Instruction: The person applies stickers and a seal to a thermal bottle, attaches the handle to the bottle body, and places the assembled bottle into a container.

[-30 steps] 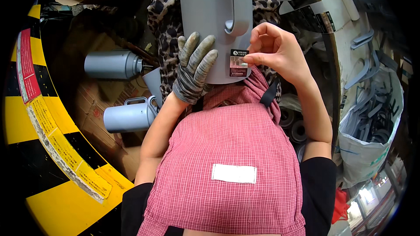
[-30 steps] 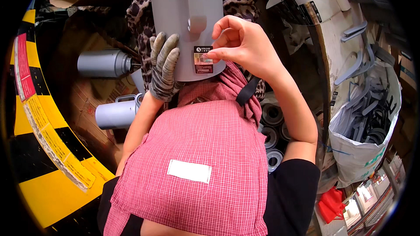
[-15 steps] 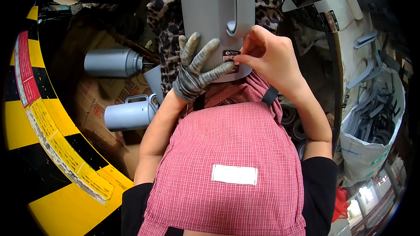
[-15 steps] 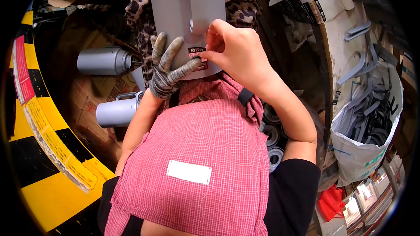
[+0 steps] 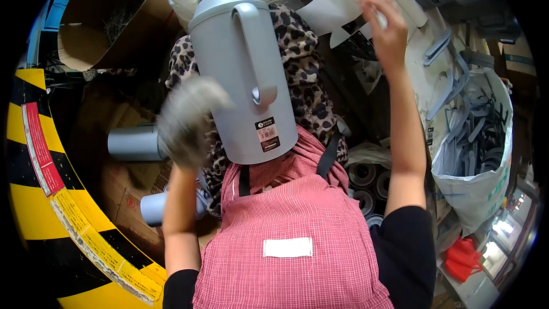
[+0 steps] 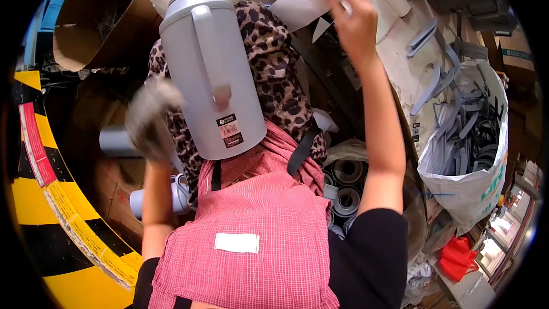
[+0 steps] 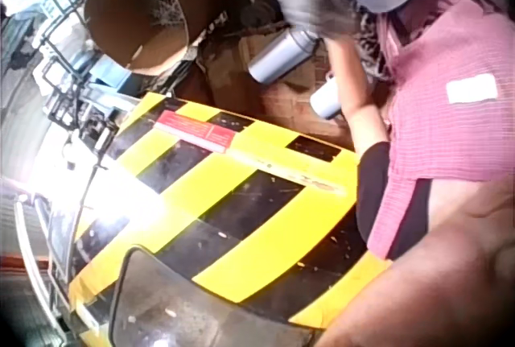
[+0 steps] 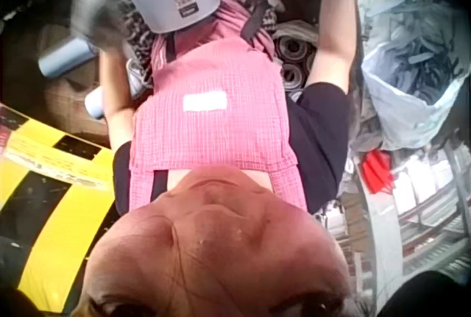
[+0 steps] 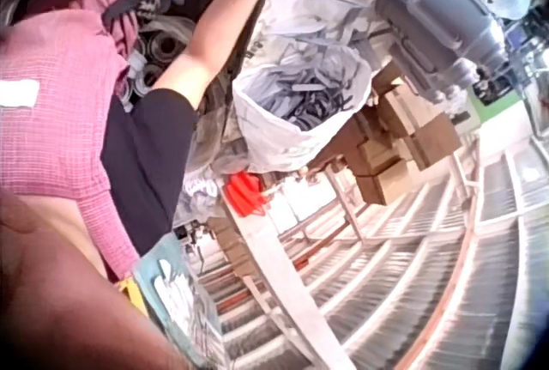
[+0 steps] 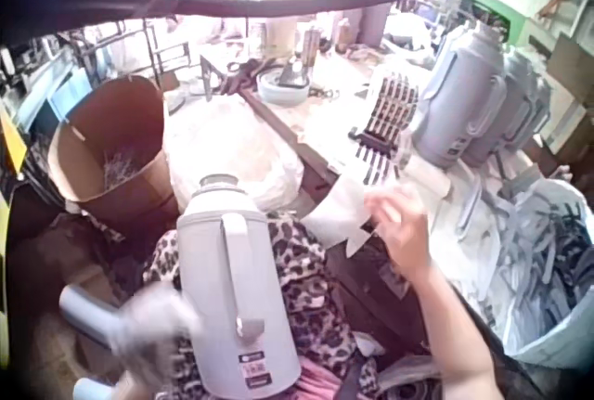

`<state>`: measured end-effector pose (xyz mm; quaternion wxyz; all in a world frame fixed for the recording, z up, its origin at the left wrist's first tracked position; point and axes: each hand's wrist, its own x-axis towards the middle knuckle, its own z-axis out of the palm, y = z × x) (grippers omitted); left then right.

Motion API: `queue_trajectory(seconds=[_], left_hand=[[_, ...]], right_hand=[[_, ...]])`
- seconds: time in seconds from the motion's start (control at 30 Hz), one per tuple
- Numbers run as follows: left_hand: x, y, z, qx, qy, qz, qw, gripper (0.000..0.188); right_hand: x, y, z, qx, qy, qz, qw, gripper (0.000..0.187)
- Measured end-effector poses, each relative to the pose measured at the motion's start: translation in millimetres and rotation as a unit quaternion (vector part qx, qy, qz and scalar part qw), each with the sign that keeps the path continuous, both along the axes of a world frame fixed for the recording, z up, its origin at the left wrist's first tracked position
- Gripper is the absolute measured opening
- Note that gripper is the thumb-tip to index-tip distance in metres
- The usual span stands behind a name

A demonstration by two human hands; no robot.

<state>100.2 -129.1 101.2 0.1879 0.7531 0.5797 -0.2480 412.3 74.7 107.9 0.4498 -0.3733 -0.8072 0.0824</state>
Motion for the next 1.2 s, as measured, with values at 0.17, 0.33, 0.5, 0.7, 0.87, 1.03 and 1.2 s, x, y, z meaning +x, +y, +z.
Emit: queue_trajectory(seconds=[0.17, 0.33, 0.5, 0.7, 0.87, 1.03, 1.2], left_hand=[[-124, 149, -39, 0.224, -0.584, 0.386, 0.678, 0.042], [-132, 147, -42, 0.193, -0.620, 0.229, 0.725, 0.034], [-125, 115, 59, 0.322, -0.511, 0.126, 0.787, 0.024], [-104, 125, 74, 0.239, -0.531, 0.051, 0.812, 0.028], [-63, 134, 83, 0.275, -0.197, 0.192, 0.921, 0.039], [-91, 169, 7, 0.196, -0.507, 0.340, 0.768, 0.046], [-64, 147, -9, 0.202, -0.666, 0.354, 0.625, 0.037]], right_hand=[[27, 142, -32, 0.035, -0.116, -0.032, 0.992, 0.027], [29, 146, -49, -0.088, -0.125, -0.082, 0.985, 0.032], [20, 168, -34, -0.273, -0.005, -0.027, 0.962, 0.031], [16, 183, -39, -0.368, 0.024, -0.015, 0.929, 0.029], [14, 170, -40, -0.295, -0.015, -0.086, 0.951, 0.027], [-6, 153, -41, -0.218, -0.054, -0.188, 0.956, 0.028], [13, 169, -43, -0.220, -0.040, -0.153, 0.963, 0.031]])
